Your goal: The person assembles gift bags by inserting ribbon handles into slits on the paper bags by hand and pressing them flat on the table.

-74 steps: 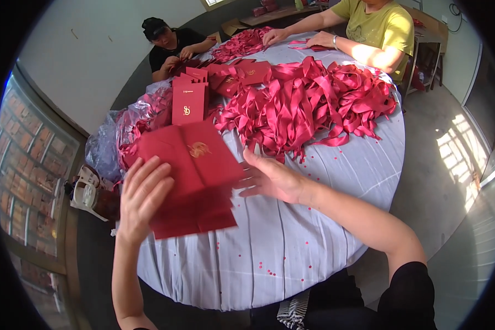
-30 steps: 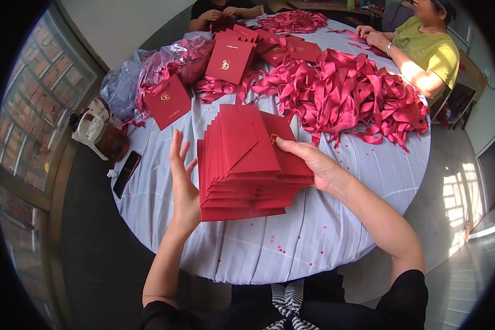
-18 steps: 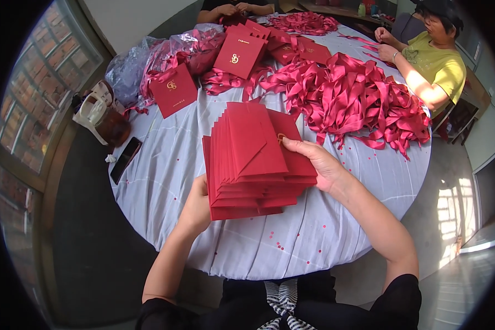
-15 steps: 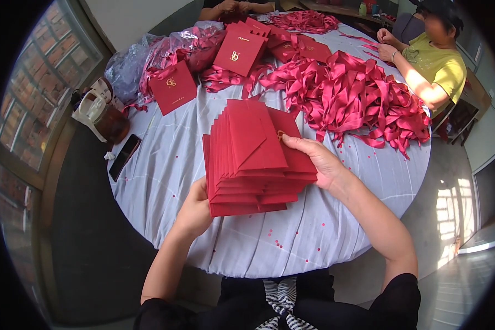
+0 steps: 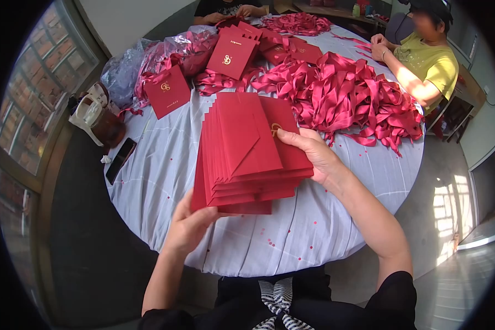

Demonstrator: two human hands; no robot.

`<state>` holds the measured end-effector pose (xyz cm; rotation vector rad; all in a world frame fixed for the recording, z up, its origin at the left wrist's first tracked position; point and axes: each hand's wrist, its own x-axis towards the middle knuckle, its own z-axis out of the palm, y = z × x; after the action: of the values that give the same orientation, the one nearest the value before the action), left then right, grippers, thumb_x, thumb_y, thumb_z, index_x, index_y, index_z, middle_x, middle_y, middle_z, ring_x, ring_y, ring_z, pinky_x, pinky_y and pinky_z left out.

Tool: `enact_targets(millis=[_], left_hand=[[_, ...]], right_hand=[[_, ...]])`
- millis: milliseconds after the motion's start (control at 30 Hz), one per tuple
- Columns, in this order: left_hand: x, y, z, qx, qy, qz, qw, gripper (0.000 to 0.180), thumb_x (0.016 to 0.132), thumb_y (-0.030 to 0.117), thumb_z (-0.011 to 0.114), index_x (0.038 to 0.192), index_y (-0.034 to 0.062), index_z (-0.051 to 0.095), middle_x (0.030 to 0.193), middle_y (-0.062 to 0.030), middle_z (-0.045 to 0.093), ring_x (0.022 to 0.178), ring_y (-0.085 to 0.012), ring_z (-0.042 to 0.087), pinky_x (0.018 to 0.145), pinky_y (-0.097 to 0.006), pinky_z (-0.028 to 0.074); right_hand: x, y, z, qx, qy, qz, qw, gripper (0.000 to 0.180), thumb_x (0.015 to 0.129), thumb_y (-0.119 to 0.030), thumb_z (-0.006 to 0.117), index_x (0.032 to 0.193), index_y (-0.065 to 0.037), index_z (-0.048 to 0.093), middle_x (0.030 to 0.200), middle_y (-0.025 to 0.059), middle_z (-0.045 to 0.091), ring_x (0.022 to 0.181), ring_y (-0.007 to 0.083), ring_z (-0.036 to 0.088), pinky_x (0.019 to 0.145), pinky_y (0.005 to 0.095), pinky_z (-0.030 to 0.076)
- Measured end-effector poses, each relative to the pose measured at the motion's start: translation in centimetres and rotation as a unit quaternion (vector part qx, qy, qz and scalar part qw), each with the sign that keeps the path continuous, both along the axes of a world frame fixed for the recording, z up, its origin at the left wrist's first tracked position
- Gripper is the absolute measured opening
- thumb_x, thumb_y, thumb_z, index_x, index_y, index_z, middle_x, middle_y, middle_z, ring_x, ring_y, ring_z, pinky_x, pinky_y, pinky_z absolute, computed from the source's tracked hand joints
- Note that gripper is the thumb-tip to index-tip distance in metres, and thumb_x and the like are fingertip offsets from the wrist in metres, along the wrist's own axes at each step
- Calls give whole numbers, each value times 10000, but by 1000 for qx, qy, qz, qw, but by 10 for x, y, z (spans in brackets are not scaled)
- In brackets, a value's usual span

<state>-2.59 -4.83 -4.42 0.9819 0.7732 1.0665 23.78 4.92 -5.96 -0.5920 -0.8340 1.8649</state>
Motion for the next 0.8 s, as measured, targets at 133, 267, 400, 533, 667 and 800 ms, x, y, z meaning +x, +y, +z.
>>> enact_targets(millis=[133, 267, 400, 533, 667, 800], left_hand=[[-48, 9, 10, 59, 91, 185, 977, 413, 864, 17, 551, 1269, 8, 470, 1064, -91, 638, 918, -158, 640, 808, -305, 521], [-85, 16, 38, 172, 142, 257, 940, 259, 917, 83, 527, 1167, 17, 546, 990, -30, 650, 866, -75, 614, 743, -215, 484], [-105, 11, 63, 240, 145, 278, 919, 186, 931, 86, 513, 1102, 24, 551, 978, -13, 635, 833, -42, 584, 736, -180, 451], [-78, 16, 72, 267, 134, 158, 941, 134, 926, 57, 495, 1043, 15, 544, 1001, -33, 631, 896, -82, 592, 823, -221, 450], [-19, 33, 80, 331, 118, 109, 930, 247, 933, 20, 453, 1166, -48, 501, 1347, -129, 478, 1092, -143, 531, 994, -294, 372], [-10, 51, 33, 336, 155, 97, 924, 270, 970, 77, 443, 1214, -38, 436, 1435, -154, 369, 1287, -190, 388, 1067, -323, 296]], right_hand=[[6, -3, 21, 51, -42, -23, 998, 328, 896, -161, 621, 1178, -17, 538, 1103, 86, 633, 956, 160, 640, 837, 307, 531], [27, 2, 27, 125, -99, -132, 978, 355, 864, -138, 656, 1165, 4, 532, 1092, 85, 628, 955, 145, 623, 825, 295, 515], [30, -2, 50, 193, -117, -161, 961, 371, 858, -129, 666, 1171, 10, 523, 1094, 88, 624, 981, 149, 607, 841, 292, 504], [15, -1, 74, 323, -328, -181, 869, 410, 834, -154, 700, 1150, 41, 527, 1107, 103, 620, 998, 156, 596, 880, 306, 482], [-21, -23, 115, 491, -488, -65, 719, 584, 792, -128, 716, 1273, 68, 449, 1164, 164, 601, 1068, 204, 586, 927, 318, 453], [-48, -17, 107, 579, -517, 28, 630, 567, 788, -80, 615, 1310, 16, 413, 1181, 233, 547, 1084, 373, 559, 906, 414, 465]])
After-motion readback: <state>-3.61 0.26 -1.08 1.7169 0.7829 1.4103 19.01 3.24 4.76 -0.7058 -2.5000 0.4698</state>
